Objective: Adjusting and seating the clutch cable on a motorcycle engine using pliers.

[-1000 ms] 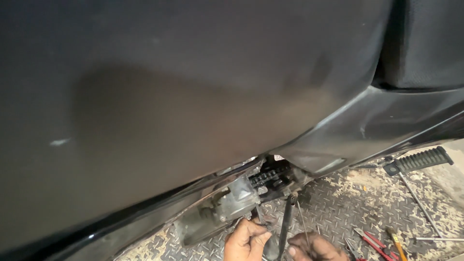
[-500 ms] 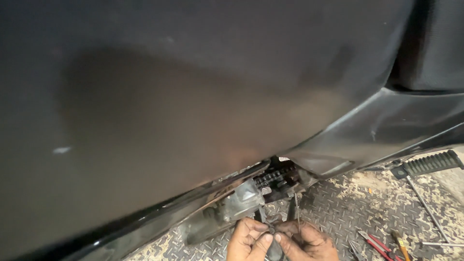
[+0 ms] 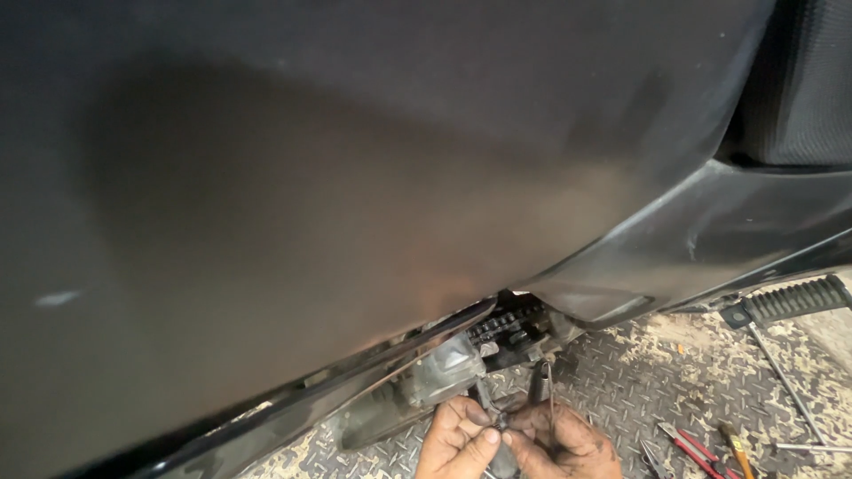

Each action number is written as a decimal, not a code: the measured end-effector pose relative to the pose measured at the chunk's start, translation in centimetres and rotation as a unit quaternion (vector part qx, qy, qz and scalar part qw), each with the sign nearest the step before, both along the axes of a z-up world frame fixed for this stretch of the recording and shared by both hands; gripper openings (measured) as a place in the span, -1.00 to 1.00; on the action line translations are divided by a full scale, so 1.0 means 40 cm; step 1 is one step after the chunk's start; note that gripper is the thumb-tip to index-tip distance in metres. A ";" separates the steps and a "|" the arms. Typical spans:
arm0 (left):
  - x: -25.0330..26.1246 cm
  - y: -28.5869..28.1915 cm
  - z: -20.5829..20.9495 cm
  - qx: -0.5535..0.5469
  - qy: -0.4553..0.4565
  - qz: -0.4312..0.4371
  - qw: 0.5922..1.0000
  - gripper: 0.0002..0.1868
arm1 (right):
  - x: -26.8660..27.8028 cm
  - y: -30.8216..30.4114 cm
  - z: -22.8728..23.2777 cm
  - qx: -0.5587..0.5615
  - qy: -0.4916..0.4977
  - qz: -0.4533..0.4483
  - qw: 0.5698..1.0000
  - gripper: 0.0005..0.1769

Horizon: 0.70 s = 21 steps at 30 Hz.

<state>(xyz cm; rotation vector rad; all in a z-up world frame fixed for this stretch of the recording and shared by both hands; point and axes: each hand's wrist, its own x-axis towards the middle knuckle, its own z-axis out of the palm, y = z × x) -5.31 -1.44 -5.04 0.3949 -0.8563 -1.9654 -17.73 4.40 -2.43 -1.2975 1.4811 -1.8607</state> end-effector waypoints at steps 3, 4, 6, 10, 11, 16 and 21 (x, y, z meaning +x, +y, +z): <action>0.002 0.003 -0.001 0.055 -0.019 0.004 0.998 -0.88 | 0.016 -0.002 0.029 -0.013 0.026 -0.025 0.999 -0.87; 0.001 0.007 0.002 0.091 -0.014 0.013 0.996 -0.89 | 0.023 -0.001 0.036 -0.001 0.035 -0.060 0.998 -0.88; -0.006 0.005 -0.020 0.064 -0.007 0.017 0.998 -0.88 | 0.016 0.004 0.018 0.004 -0.007 -0.027 1.000 -0.89; -0.025 0.010 -0.021 0.040 0.012 0.022 0.999 -0.87 | 0.000 0.008 0.029 -0.001 -0.030 0.027 0.999 -0.91; -0.024 0.012 -0.020 0.040 0.011 0.021 0.999 -0.87 | -0.002 0.010 0.019 -0.001 -0.030 0.026 0.999 -0.91; -0.026 0.019 0.009 0.046 0.035 0.013 0.998 -0.90 | -0.003 0.010 0.029 -0.021 -0.021 0.023 0.999 -0.91; -0.021 0.023 0.001 0.045 -0.029 0.029 0.998 -0.87 | -0.013 0.016 -0.015 0.027 -0.041 -0.006 0.999 -0.87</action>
